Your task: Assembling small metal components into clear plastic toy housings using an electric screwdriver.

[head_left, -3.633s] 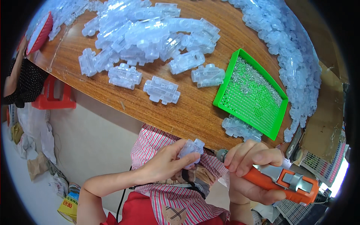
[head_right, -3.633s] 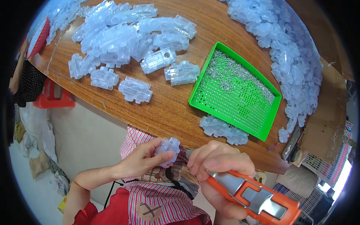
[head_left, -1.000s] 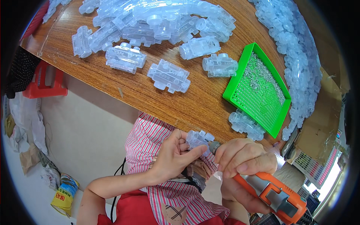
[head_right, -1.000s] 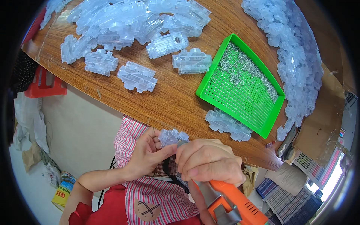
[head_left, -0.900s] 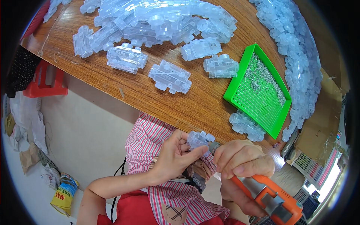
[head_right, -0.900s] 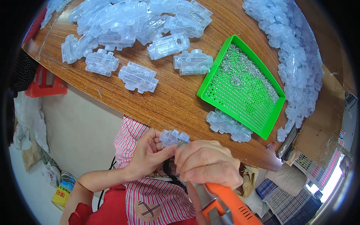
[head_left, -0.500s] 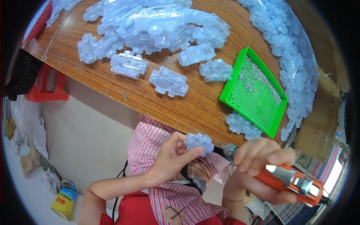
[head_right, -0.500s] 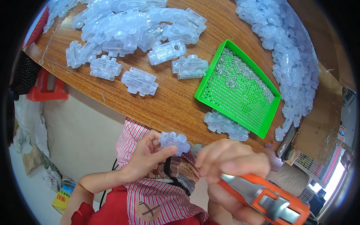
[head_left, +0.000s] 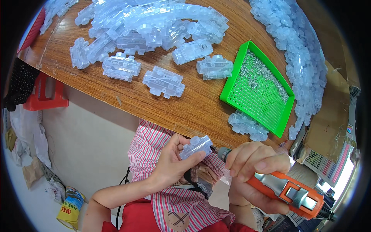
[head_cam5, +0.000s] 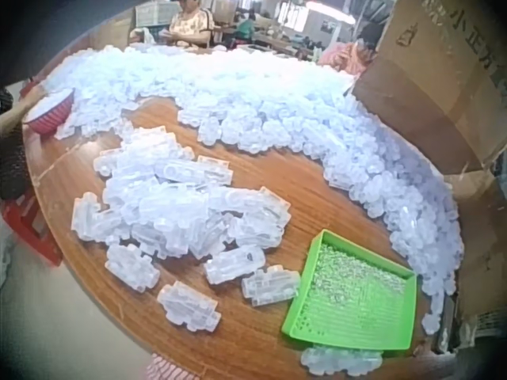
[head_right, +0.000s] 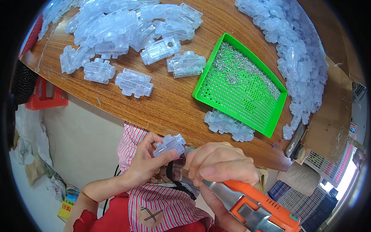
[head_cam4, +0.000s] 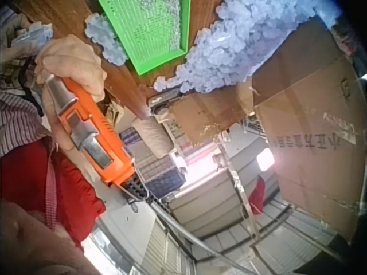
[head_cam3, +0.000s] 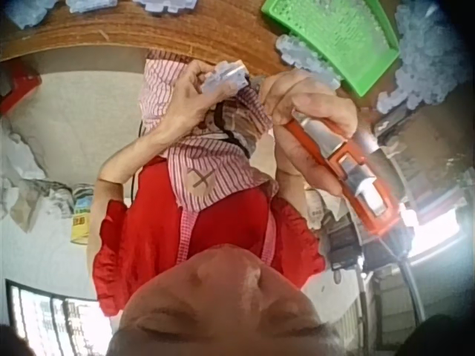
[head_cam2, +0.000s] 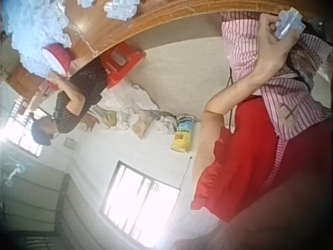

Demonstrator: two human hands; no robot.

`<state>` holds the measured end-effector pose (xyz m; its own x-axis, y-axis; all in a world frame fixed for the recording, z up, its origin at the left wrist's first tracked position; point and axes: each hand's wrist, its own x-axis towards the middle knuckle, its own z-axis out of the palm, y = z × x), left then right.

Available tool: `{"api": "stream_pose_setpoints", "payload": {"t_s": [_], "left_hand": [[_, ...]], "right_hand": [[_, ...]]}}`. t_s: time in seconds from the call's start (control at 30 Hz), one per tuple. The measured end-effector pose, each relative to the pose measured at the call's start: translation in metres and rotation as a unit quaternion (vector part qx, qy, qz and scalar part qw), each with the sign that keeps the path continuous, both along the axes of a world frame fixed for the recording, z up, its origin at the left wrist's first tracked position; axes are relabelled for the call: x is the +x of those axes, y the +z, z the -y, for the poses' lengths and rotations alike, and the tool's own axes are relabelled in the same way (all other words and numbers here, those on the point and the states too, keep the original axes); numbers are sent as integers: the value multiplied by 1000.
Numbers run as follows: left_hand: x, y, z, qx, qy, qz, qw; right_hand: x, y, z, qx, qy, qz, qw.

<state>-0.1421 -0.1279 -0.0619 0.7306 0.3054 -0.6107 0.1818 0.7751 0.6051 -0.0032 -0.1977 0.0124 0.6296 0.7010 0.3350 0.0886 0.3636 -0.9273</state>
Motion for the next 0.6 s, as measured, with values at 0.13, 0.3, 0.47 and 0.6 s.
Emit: {"api": "stream_pose_setpoints", "payload": {"t_s": [0.13, 0.3, 0.47, 0.6], "left_hand": [[-3, -5, 5, -19, 32, 7, 999], [-1, -1, 4, 5, 27, 0, 1000], [-3, -5, 6, -7, 37, 3, 999], [-3, -7, 6, 1, 38, 10, 999]], "right_hand": [[-3, -4, -2, -15, 2, -19, 1000], [0, 7, 4, -26, 55, -81, 995], [-3, -13, -2, 4, 37, -7, 999], [-4, -15, -6, 17, 54, -14, 998]]}}
